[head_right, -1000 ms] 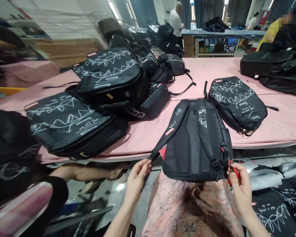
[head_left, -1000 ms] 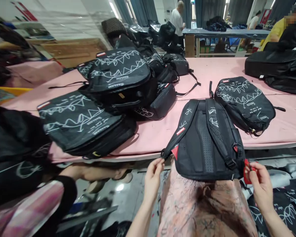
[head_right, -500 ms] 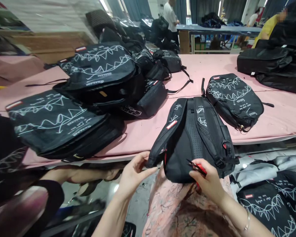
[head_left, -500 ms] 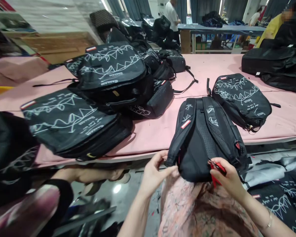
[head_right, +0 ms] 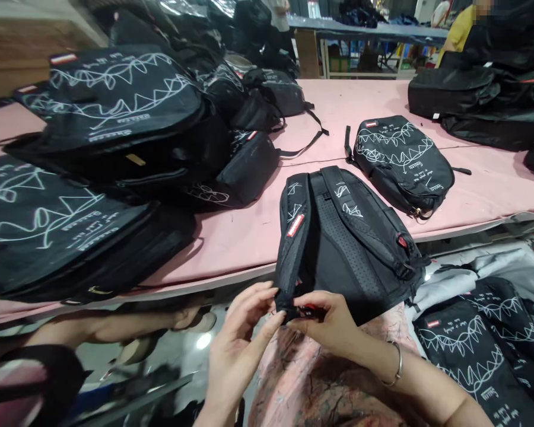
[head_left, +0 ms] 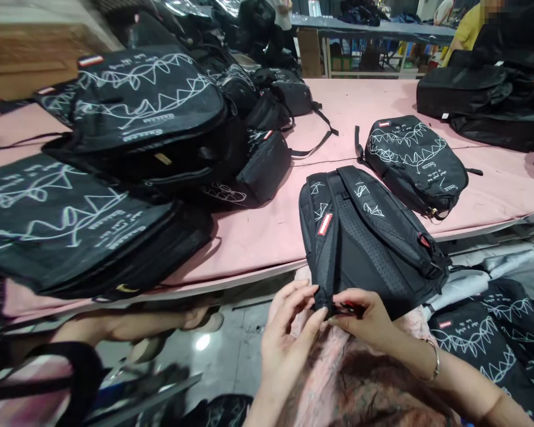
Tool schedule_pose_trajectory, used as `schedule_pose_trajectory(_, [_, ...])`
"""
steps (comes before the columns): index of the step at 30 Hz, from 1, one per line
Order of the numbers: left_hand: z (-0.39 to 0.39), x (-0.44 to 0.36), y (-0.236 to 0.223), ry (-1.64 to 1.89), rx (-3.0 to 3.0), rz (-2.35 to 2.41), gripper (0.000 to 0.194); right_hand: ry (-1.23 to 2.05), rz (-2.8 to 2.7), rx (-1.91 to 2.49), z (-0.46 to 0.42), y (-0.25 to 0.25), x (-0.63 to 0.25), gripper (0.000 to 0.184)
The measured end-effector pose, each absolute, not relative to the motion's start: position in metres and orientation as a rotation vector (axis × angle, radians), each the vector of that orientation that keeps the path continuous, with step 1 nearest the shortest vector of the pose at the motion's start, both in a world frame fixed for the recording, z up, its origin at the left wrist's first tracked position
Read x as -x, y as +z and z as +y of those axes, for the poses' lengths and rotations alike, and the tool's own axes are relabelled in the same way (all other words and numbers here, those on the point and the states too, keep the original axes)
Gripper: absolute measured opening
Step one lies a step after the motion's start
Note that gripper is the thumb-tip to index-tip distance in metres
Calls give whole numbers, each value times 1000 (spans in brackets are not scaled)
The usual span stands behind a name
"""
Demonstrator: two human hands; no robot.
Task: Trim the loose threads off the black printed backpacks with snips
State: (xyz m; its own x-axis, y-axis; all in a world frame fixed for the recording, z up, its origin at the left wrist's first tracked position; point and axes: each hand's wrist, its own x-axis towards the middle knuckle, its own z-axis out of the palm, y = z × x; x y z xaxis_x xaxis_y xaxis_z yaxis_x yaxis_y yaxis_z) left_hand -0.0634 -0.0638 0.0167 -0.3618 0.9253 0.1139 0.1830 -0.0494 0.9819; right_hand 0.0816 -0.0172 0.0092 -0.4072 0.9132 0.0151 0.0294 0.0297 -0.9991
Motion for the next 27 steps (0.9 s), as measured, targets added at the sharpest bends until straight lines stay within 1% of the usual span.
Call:
schedule_pose_trajectory(4, [-57,74,25,1401,-1309,1567,20,1235,-1798,864,-12,20,-81,15])
schedule_pose_trajectory(6, [-55,76,27,1393,-1360,1584,15,1163,-1913,822,-10,25,-83,16])
schedule_pose_trajectory(9, [-54,74,29,1401,-1488,1610,6,1158,-2008,807,-10,28,-84,20])
schedule_pose_trajectory(11, [-56,70,29,1429,-1556,1637,5,1208,-1981,847,-11,29,-86,14])
schedule_pose_trajectory(12, [-57,68,28,1456,-1557,1658,5,1247,-1952,876,-11,30,-87,14])
schedule_pose_trajectory(15, [-62,62,22,1544,-1394,1691,4,1354,-1906,965,-9,38,-95,34])
schedule_pose_trajectory(16, [-64,61,18,1561,-1306,1683,4,1328,-1926,979,-8,41,-98,36])
schedule_pose_trajectory(18, [-67,59,11,1584,-1155,1658,6,1112,-2031,959,-5,46,-105,28])
schedule_pose_trajectory(20, [-68,57,6,1603,-1070,1641,7,780,-2167,897,-2,49,-111,19])
schedule_pose_trajectory(21, [-68,56,5,1610,-1050,1638,7,647,-2234,870,-1,50,-113,18])
schedule_pose_trajectory(23, [-67,54,6,1615,-1046,1642,7,471,-2348,830,0,53,-116,18])
schedule_pose_trajectory(27, [-65,47,18,1597,-1147,1697,9,227,-2536,805,0,67,-115,18])
